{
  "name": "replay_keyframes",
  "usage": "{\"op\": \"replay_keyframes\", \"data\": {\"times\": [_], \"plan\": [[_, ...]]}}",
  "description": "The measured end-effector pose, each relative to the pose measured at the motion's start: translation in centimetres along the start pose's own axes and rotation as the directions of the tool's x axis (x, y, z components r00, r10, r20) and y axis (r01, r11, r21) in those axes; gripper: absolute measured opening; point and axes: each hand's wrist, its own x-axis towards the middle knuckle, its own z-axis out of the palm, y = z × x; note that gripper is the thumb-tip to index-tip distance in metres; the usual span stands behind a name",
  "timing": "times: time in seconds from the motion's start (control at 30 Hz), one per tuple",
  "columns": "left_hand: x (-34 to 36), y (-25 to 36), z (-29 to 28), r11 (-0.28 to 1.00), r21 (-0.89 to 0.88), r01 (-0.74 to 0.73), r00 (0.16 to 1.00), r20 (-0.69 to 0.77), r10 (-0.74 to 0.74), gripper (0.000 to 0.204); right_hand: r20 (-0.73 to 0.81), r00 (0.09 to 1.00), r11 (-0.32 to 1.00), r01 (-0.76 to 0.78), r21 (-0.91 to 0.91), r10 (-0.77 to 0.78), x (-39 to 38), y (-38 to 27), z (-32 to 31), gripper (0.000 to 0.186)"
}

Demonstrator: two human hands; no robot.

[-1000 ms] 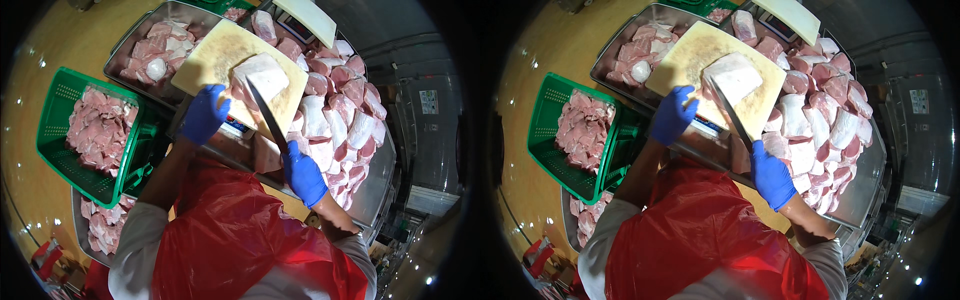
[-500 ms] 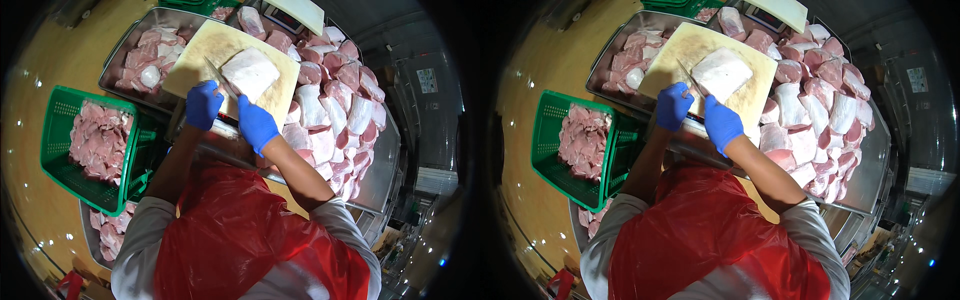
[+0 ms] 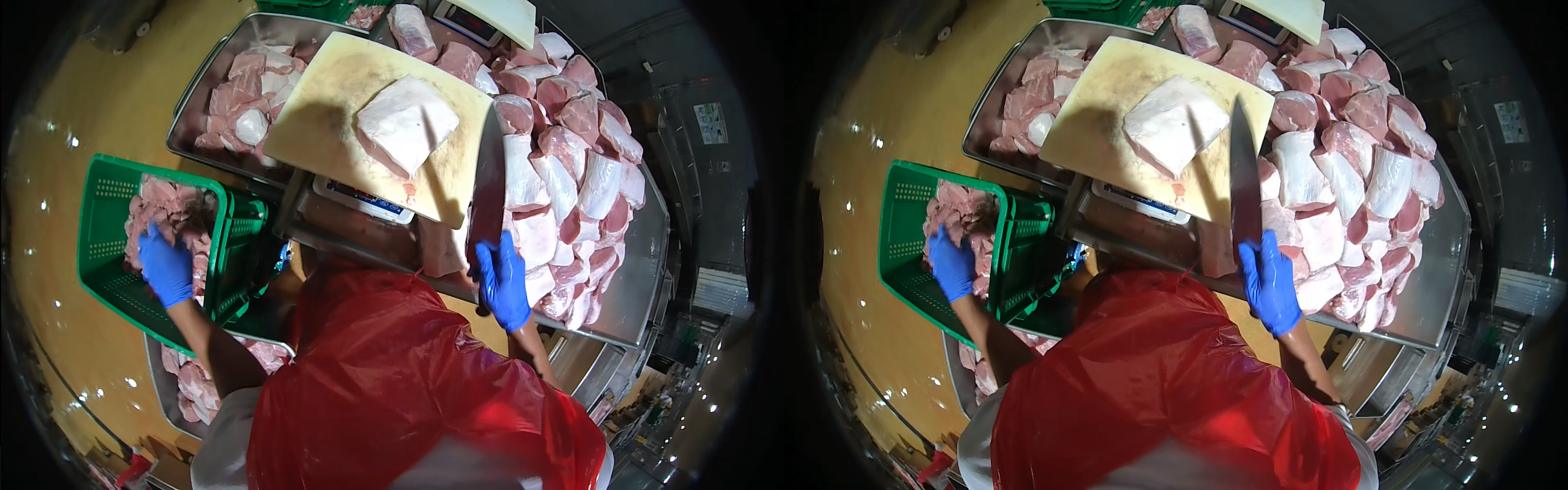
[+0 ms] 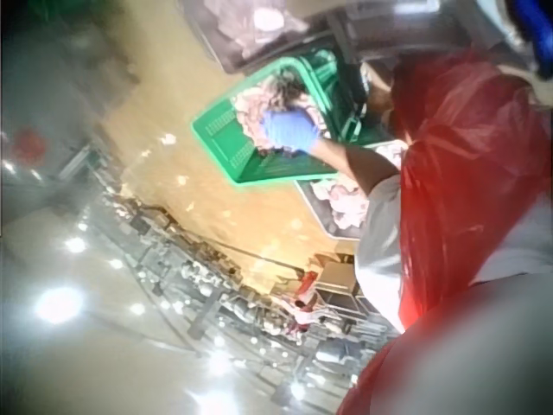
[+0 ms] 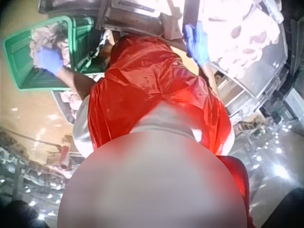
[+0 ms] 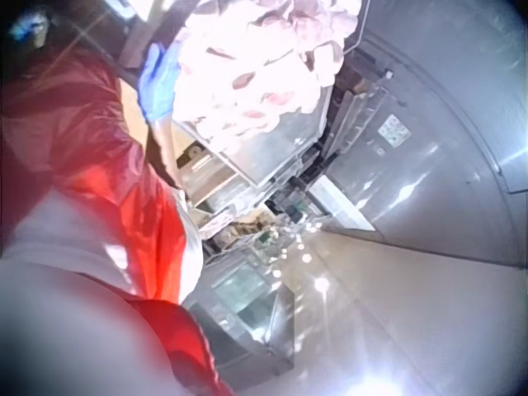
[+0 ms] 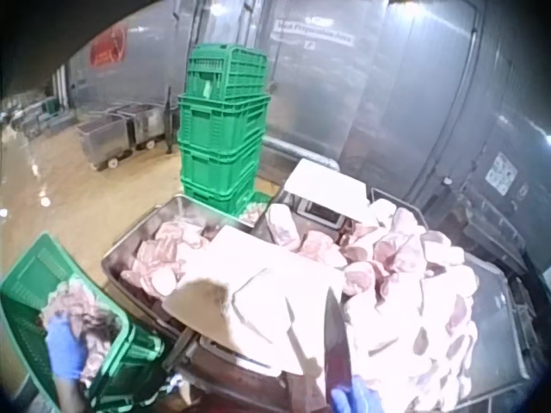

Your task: The person uses a knife to trim fat from pork pieces on a cutting board. They place trimmed pieces into a green basket and continue processing additional cuts from a metal tray.

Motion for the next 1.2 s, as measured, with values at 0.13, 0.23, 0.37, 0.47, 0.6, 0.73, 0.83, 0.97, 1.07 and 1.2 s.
{"op": "replay_keyframes", "data": {"times": [0.13, 0.23, 0.37, 0.47, 0.6, 0.73, 0.83, 0.97, 1.07, 1.2], "plan": [[2.2, 19.7, 0.6, 0.555, -0.711, -0.432, 0.884, -0.212, 0.416, 0.058, -0.176, 0.974, 0.957, -0.090, 0.276, 0.143, 4.2, -0.8, 1.2, 0.033], [3.4, 31.6, 3.6, 0.703, -0.516, -0.490, 0.810, 0.029, 0.586, 0.111, -0.199, 0.960, 0.883, -0.085, 0.462, 0.196, 6.3, -2.8, 0.9, 0.025], [3.3, 38.1, -1.4, 0.767, -0.227, -0.600, 0.662, 0.397, 0.636, 0.131, -0.260, 0.954, 0.921, -0.037, 0.389, 0.148, 5.8, -1.3, 0.6, 0.024], [7.3, 34.9, 1.0, 0.309, -0.389, -0.868, 0.227, 0.243, 0.943, 0.125, -0.171, 0.958, 0.916, -0.155, 0.369, 0.231, 5.0, -1.5, 0.8, 0.027], [5.8, 31.2, 2.4, 0.257, -0.503, -0.825, 0.422, -0.245, 0.873, 0.104, -0.267, 0.946, 0.977, 0.147, -0.157, -0.186, 3.2, 1.5, 2.6, 0.025], [-0.9, 27.8, 5.8, 0.296, -0.857, -0.423, 0.875, -0.301, 0.380, 0.065, -0.136, 0.982, 0.975, 0.104, -0.198, -0.132, 4.0, 1.0, 4.7, 0.020], [-3.9, 27.9, 7.2, 0.308, -0.873, -0.379, 0.919, -0.314, 0.239, 0.036, -0.030, 0.992, 0.955, 0.107, -0.278, -0.120, 7.8, -1.0, 6.2, 0.018], [-3.4, 28.3, 7.4, 0.317, -0.823, -0.472, 0.881, -0.430, 0.196, 0.015, -0.009, 0.966, 0.938, 0.249, -0.243, -0.259, 13.5, -3.8, 8.4, 0.017], [-3.2, 27.7, 6.6, 0.334, -0.870, -0.363, 0.926, -0.297, 0.233, 0.011, 0.063, 0.965, 0.926, 0.261, -0.274, -0.253, 16.0, -5.2, 9.8, 0.018], [-3.6, 27.3, 6.2, 0.255, -0.929, -0.267, 0.959, -0.229, 0.167, 0.008, 0.206, 0.968, 0.900, 0.215, -0.378, -0.145, 14.6, -4.1, 10.0, 0.018]]}}
